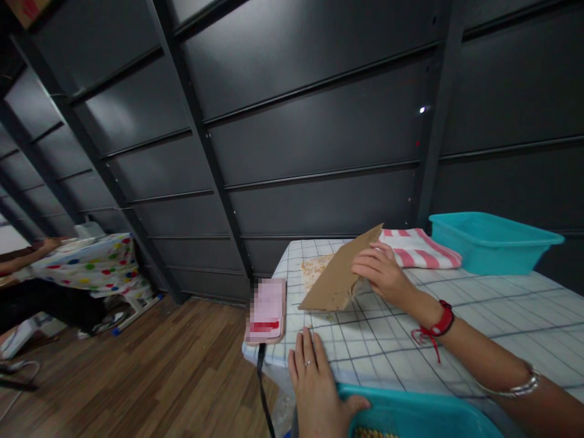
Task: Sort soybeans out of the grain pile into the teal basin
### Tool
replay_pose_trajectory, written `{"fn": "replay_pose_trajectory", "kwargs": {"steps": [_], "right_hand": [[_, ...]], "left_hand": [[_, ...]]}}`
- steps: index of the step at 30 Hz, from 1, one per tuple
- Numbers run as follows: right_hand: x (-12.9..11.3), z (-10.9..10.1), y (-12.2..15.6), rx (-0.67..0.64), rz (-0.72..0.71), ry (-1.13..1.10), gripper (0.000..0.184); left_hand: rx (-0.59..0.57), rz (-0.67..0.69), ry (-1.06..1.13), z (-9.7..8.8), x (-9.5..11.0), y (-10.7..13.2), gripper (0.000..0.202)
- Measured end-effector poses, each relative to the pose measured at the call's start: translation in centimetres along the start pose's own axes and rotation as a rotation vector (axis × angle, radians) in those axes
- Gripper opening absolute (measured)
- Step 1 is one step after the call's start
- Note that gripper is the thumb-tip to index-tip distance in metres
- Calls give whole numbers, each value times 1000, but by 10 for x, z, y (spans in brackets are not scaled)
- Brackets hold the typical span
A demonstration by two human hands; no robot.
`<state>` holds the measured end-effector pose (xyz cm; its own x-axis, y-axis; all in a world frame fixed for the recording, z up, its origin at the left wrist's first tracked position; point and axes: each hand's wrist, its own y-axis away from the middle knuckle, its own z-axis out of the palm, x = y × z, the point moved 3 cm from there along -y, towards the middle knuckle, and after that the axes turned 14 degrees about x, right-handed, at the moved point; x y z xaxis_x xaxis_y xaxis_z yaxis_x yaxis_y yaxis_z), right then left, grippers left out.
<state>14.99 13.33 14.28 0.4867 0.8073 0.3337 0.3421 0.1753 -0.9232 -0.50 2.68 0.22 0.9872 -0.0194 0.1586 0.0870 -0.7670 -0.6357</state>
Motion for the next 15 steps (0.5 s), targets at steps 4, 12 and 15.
{"fn": "replay_pose_trajectory", "kwargs": {"steps": [4, 12, 15], "right_hand": [[-13, 12, 2, -8, -42, -62, 32], [2, -1, 3, -98, -41, -73, 33], [12, -8, 2, -109, -71, -43, 35]], "left_hand": [[2, -63, 1, -4, 4, -3, 103], [21, -56, 60, -3, 2, -2, 110], [68, -50, 31, -3, 4, 0, 110]]}}
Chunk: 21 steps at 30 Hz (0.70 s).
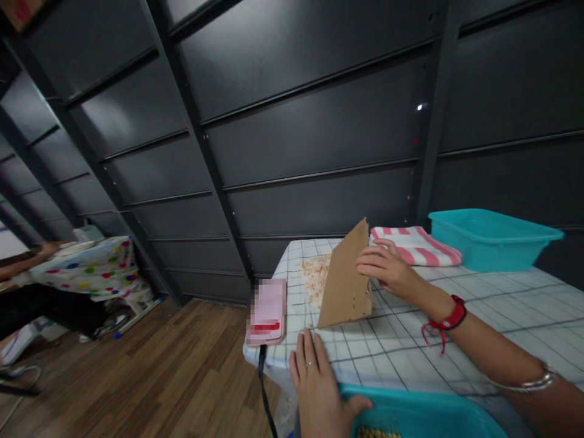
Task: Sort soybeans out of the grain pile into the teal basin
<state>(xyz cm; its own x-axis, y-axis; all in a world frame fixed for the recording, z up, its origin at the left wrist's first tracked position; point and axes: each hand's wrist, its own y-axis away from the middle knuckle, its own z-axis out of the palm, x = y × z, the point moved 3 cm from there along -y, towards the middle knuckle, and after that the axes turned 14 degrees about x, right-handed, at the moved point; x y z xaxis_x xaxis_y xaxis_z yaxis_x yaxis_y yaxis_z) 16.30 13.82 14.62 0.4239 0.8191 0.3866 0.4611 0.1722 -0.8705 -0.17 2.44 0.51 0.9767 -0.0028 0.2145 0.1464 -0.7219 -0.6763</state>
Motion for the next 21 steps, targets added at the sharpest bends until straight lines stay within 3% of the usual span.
{"fn": "replay_pose_trajectory", "kwargs": {"steps": [6, 9, 14, 21], "right_hand": [[6, -5, 1, 71, 14, 54, 32], [-4, 3, -1, 110, 42, 91, 28], [-21, 16, -6, 71, -33, 49, 27], [-2, 0, -2, 46, -46, 69, 26]], "left_hand": [[-16, -5, -31, -3, 4, -2, 107], [-39, -9, -10, -7, 4, -5, 107], [-63, -40, 18, -8, 3, -5, 108], [-28, -29, 18, -4, 0, -3, 109]]}}
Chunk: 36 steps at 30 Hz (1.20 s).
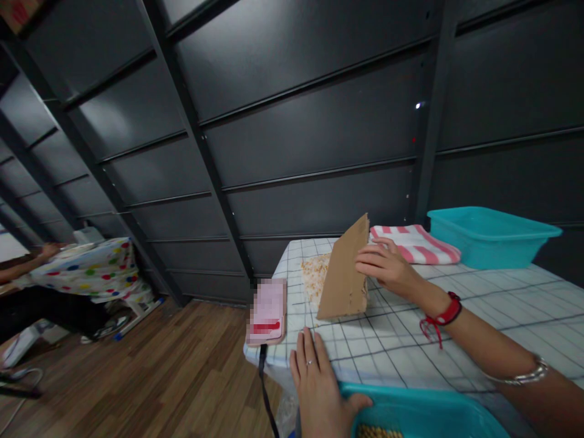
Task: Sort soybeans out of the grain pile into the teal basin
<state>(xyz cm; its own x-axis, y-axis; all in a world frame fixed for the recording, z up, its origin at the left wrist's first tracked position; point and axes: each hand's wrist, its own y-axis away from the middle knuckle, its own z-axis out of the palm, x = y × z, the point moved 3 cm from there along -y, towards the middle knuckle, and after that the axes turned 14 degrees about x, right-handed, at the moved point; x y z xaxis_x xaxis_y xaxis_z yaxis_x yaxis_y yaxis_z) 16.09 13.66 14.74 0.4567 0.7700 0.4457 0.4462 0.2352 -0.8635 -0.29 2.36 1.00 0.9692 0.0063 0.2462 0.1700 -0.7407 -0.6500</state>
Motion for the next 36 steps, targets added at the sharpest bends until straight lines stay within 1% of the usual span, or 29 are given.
{"fn": "replay_pose_trajectory", "kwargs": {"steps": [3, 6, 10, 12, 16, 19, 21, 25, 27, 30, 33, 36], "right_hand": [[7, -4, 3, 51, 17, 21, 26], [5, -1, 4, 86, 68, 26, 24], [-8, 9, 1, 18, 44, -43, 24], [-9, 9, 0, -20, 33, -53, 26], [4, -1, 2, -23, 27, -28, 31], [14, -9, 5, 5, 24, 24, 29], [15, -9, 6, 34, 54, 68, 28], [1, 3, 1, 60, 128, 170, 24], [-10, 11, -3, 46, 117, 203, 22], [-23, 21, -7, 17, 63, 199, 20], [-26, 21, -7, 4, 19, 180, 22], [-22, 14, -5, -12, 25, 162, 23]], "left_hand": [[-19, -16, 20, -2, 0, -2, 109], [-36, -28, 25, -4, 1, -3, 110], [-20, -17, 10, -3, 1, -2, 110], [-13, -17, 2, -1, 1, 0, 109], [-22, -16, -10, 0, 2, 1, 109], [-18, -25, -12, -3, 4, 0, 110], [-24, -29, -10, -5, 5, -2, 110], [-57, -15, -2, -5, 4, -3, 110], [-51, -8, -2, -3, 1, -2, 109], [-41, 16, -2, 3, -5, 0, 108], [-41, 77, 5, 10, -9, 2, 106], [-18, 83, 0, 11, -10, 2, 107]]}}
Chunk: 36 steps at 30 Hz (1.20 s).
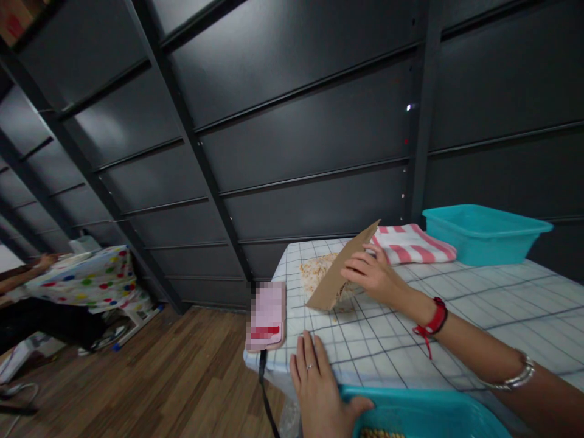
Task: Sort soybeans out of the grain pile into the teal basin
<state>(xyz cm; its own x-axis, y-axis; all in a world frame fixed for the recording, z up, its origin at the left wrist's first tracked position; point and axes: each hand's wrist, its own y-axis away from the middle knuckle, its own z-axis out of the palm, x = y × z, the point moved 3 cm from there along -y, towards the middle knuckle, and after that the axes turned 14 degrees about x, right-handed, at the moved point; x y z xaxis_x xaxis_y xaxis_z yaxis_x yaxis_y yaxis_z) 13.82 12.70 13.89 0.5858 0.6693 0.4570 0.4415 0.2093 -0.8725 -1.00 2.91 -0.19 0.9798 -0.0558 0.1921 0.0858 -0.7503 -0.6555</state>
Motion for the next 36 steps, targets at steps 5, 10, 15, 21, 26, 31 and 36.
{"fn": "replay_pose_trajectory", "kwargs": {"steps": [5, 10, 15, 21, 26, 31, 36], "right_hand": [[14, -14, 0, -35, 4, -43, 28], [21, -20, 0, -38, 4, -55, 31], [13, -12, 1, -72, 7, 2, 31], [7, -11, 0, -227, 19, -66, 32], [3, -24, -12, -305, -41, -88, 34], [4, -33, -24, -325, -73, -72, 38], [1, -28, -30, -308, -78, -42, 37]], "left_hand": [[22, -8, -5, -1, 2, 0, 108], [15, 15, -5, -1, 1, 1, 106], [32, -53, -34, -5, 4, -1, 109], [-7, 19, -17, 0, 0, 1, 105], [-35, 1, -17, 1, -2, 2, 103], [-47, -33, 6, -5, 1, -1, 103], [-41, -104, 11, -14, 5, -5, 104]]}}
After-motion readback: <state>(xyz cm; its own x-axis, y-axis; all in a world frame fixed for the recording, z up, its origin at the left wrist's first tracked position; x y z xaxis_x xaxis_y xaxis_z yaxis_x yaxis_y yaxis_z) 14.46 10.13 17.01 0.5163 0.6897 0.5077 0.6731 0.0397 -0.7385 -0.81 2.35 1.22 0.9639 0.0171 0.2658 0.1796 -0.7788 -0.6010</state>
